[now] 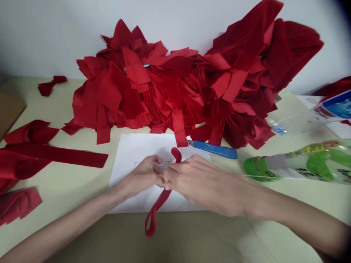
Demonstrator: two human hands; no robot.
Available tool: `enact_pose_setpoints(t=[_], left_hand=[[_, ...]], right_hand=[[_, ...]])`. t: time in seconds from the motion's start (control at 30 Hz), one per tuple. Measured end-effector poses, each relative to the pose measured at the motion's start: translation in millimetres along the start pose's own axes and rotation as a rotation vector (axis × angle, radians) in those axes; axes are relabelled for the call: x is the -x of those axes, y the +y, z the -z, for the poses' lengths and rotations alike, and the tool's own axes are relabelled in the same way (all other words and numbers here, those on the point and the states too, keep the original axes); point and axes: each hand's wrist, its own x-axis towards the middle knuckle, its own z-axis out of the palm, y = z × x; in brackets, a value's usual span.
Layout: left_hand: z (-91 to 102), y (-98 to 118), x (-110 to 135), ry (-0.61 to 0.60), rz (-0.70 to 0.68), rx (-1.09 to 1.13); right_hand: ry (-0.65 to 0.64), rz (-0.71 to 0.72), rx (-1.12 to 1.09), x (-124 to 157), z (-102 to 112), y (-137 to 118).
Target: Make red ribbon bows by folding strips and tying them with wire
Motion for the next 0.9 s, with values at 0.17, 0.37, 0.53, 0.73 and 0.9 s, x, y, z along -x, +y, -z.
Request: enact_pose_setpoints(t=[0.17,0.37,0.53,0.73,0.9], left_hand=[[15.4,5.5,-3.2,0.038,-0.062,0.195],[15.2,2.1,-5.8,-0.171,-0.081,0.397],[10.4,-3.3,-3.9,-0.395,-0.070,0.433],[-1.7,0.5,5.7,-0.512,0.018,0.045],[-8.5,-0.4,3.1,-0.196,-0.119,-0.151]], right_hand=[[0.269,-0.270,-0.245,6.2,-21.6,14.0],[0.272,-0.316,-0.731,10.8,-30.5,29.8],[0.136,-0.099,-0.853,7.8,-33.9,40.0],[0.006,0.122,-0.509,-0.9,-21.6,41.9],[0.038,0.165,0.189,-9.6,-14.3,15.0]])
